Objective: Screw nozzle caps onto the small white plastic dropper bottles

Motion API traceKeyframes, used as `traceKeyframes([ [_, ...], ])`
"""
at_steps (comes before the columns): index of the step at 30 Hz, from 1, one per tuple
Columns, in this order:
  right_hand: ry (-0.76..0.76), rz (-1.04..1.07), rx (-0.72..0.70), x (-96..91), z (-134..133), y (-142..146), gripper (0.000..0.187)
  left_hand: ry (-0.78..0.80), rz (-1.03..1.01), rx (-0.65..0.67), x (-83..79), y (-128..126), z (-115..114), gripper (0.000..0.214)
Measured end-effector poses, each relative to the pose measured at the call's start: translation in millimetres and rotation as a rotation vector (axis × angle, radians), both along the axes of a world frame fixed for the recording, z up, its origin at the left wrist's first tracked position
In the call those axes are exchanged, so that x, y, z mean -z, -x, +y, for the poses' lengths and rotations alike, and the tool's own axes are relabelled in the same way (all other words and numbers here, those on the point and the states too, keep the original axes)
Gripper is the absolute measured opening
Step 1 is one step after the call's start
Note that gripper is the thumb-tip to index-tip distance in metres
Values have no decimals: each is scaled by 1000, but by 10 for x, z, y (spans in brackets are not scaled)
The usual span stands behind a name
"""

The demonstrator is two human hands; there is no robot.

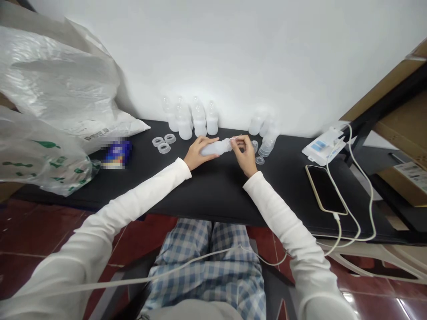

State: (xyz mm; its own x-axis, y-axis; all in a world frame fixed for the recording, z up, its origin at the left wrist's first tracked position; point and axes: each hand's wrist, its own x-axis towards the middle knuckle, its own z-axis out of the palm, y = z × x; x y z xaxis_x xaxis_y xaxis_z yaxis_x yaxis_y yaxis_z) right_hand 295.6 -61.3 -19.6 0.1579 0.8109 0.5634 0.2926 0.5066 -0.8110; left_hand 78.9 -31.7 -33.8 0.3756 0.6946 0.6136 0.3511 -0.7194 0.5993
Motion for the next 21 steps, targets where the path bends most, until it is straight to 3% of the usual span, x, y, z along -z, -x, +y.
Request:
traceKeyframes([
  [3, 31, -12, -71, -32, 5, -35, 48, 101, -107, -26, -3, -38, -7, 67],
  [10, 111, -49, -264, -129, 7, -175, 46, 434, -392, 35, -34, -45, 66, 45],
  [16, 146, -70, -370, -192, -32, -249, 41, 570, -419, 197, -84, -4, 112, 51],
  [21, 160, -59, -396, -203, -52, -235, 40, 832, -400, 294, -153, 41, 132, 60],
])
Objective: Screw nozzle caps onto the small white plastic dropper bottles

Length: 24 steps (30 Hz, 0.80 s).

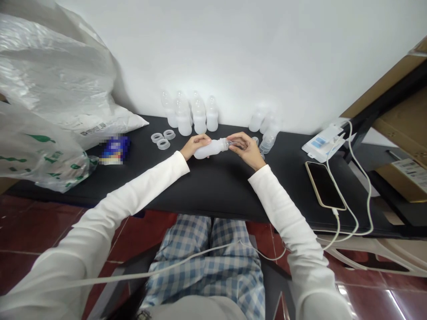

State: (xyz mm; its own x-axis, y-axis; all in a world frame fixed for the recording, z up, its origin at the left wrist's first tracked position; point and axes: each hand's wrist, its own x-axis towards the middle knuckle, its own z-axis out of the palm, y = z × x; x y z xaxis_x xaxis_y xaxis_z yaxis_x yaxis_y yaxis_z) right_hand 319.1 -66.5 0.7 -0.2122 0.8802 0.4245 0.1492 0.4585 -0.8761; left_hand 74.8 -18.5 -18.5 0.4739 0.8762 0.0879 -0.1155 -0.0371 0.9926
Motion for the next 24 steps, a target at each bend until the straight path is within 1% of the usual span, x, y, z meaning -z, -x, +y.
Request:
traceKeyframes([
  [4, -28, 2, 5, 18, -24, 73, 36, 109, 17, 86, -77, 78, 66, 57],
  [7, -55, 6, 28, 36, -44, 124, 33, 148, 75, 140, -109, 132, 106, 54],
  [9, -65, 2, 47, 46, -49, 143, 33, 149, 108, 152, -111, 150, 115, 55],
  [13, -99, -55, 71, 58, -40, 146, 35, 113, 66, 108, -83, 135, 86, 51],
  [17, -107, -91, 61, 65, -33, 145, 39, 47, 14, 56, -54, 98, 49, 51],
  [21, -76, -125, 76, 87, -20, 149, 47, -25, 16, 70, -42, 85, 38, 59],
  [24, -50, -144, 93, 98, 1, 137, 54, -59, 50, 85, -37, 98, 45, 58],
])
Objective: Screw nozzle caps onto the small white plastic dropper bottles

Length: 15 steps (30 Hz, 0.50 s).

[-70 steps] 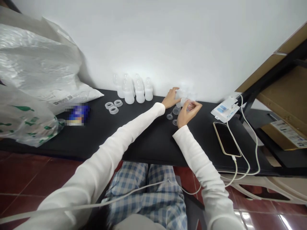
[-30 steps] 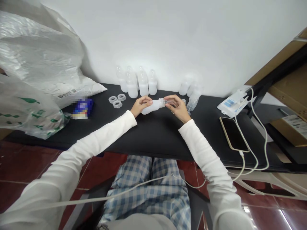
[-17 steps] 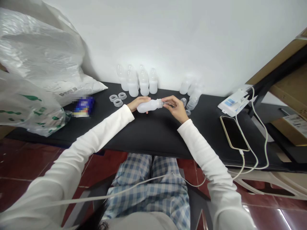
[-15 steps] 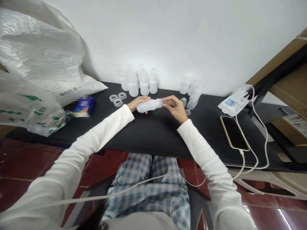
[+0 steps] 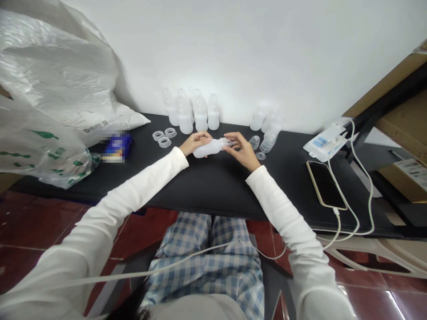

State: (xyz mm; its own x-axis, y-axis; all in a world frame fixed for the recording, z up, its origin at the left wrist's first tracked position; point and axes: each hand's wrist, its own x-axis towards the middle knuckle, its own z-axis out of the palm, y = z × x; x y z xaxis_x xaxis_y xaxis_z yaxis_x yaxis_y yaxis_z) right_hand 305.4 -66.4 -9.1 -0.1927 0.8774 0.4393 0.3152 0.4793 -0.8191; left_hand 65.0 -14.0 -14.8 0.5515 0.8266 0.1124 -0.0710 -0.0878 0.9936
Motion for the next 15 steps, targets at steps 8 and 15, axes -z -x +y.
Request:
traceKeyframes([
  [8, -68, -87, -40, -1, -28, 17, 43, 44, 26, -40, 27, 32, 73, 47],
  [15, -262, -182, -24, 57, -70, 94, 20, 116, 86, -48, 35, 74, 150, 45],
])
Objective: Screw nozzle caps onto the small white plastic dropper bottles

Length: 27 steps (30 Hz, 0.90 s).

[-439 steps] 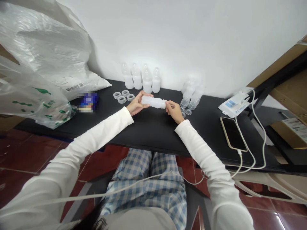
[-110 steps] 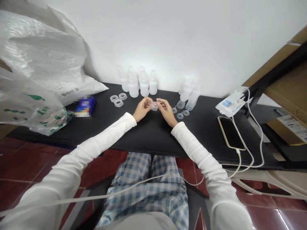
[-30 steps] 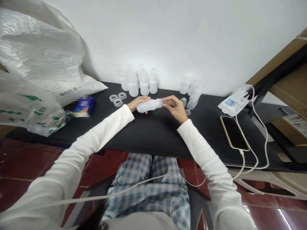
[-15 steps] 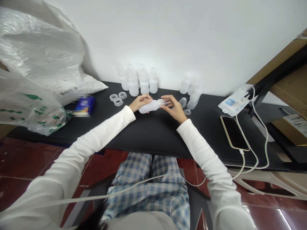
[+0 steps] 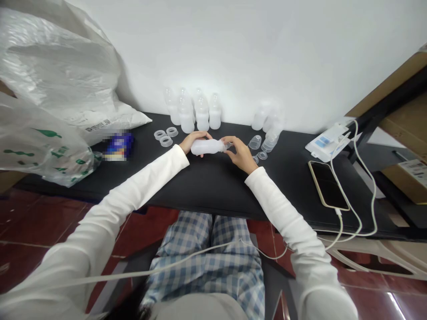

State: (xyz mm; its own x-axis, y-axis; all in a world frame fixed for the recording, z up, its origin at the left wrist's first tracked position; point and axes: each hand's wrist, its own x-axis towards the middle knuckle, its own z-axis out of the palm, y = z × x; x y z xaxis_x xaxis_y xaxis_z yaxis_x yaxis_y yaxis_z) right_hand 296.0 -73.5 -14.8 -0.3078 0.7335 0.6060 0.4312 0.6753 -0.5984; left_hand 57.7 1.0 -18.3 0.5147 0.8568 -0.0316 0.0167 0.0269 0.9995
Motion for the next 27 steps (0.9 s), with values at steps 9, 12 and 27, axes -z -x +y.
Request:
traceKeyframes([
  [9, 333, 177, 44, -2, 10, -45, 55, -494, 124, 55, -80, -33, -214, 56],
  [12, 454, 221, 101, 31, 8, -24, 62, -763, 331, 67, -75, -60, -253, 63],
  [27, 5, -252, 115, -19, 74, -146, 42, -1045, 504, -19, 43, 52, -69, 64],
])
